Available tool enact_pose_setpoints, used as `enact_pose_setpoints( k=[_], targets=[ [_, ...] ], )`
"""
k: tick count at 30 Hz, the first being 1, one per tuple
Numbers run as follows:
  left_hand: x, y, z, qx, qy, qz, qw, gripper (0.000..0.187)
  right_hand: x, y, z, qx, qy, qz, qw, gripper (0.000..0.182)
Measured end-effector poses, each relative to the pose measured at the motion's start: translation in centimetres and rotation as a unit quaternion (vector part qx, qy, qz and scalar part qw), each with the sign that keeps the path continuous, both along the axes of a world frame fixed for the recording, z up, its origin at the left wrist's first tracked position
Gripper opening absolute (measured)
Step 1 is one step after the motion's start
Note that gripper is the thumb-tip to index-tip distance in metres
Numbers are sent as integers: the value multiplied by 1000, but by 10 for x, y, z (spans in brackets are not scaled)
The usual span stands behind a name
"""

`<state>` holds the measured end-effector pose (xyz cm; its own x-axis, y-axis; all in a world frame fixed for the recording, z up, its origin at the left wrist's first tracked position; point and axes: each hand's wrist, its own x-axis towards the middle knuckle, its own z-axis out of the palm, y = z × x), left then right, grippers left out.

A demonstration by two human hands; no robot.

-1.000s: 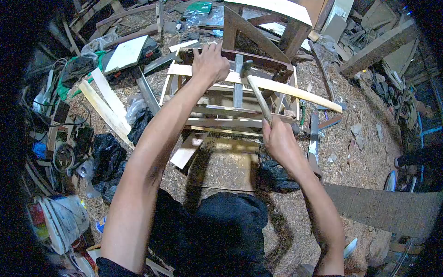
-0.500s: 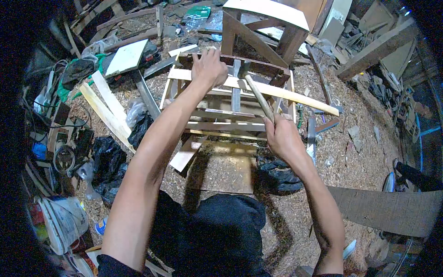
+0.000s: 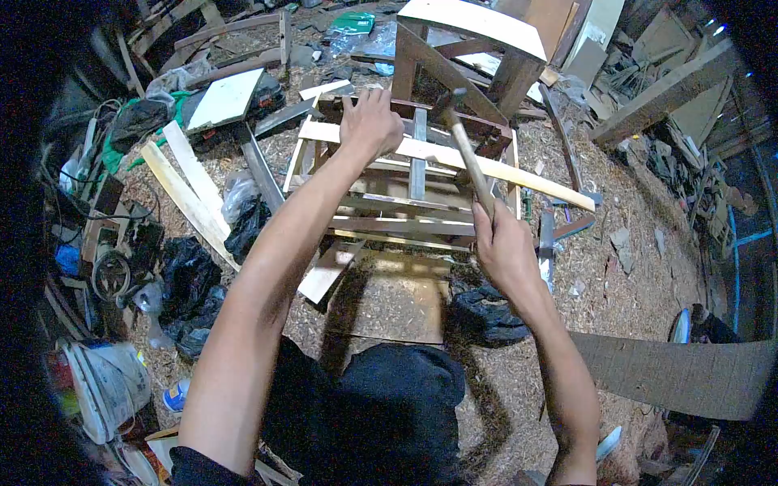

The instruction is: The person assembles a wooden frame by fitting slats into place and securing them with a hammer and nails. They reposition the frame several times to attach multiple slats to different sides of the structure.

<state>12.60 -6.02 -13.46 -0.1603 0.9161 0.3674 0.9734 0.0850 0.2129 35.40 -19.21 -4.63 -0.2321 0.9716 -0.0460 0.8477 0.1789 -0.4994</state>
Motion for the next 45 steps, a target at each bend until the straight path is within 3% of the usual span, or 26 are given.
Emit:
enact_pose_setpoints(
  k=[3,5,6,10,13,16,18,20,25,26,27,29,31,33,34,37,38,45],
  targets=[
    [1,-2,-5,21,19,6,1000,42,0,-4,-26,13,18,-25,999,28],
    [1,5,-13,71,24,12,997,42,10,-3,-47,39,12,74,996,24],
    [-5,8,-8,17,-7,-17,1000,43,8,-4,-39,43,30,80,995,24],
    [-3,5,-8,28,5,-13,1000,39,0,-9,-8,16,52,19,998,25],
    [-2,-4,2,21,3,-25,999,39,10,-1,-48,-40,49,26,998,24],
    [-7,18,-24,38,-22,-15,999,39,21,9,-48,42,20,65,997,24],
    [-9,14,-14,70,-31,-21,997,37,31,13,-39,69,23,73,995,25],
    [-18,0,-4,143,-100,-62,983,39,51,16,-40,56,55,-2,997,25],
    [-85,-53,29,108,-84,152,979,37,105,37,-25,80,56,-159,982,17],
    [-98,-65,28,85,-144,160,973,37,108,41,-22,30,81,-199,976,16],
    [-112,-68,11,135,-184,166,959,28,111,48,-28,33,89,-198,976,16],
    [-113,-81,26,-25,-317,177,932,34,116,65,-51,177,70,-203,961,14],
    [-114,-71,0,-16,-431,179,884,37,124,87,-53,165,24,-144,975,21],
    [-115,-63,-25,50,-403,135,904,37,124,107,-65,300,-11,-22,954,30],
    [-108,-68,-22,82,-379,148,910,37,123,111,-63,219,-12,-8,976,36],
    [-89,-76,-7,153,-365,133,909,29,121,116,-63,183,-96,61,976,51],
    [-76,-89,18,136,-395,136,898,26,116,109,-54,170,-106,61,978,55],
    [-86,-84,-1,168,-303,139,928,28,117,115,-55,132,-72,61,987,57]
  ],
)
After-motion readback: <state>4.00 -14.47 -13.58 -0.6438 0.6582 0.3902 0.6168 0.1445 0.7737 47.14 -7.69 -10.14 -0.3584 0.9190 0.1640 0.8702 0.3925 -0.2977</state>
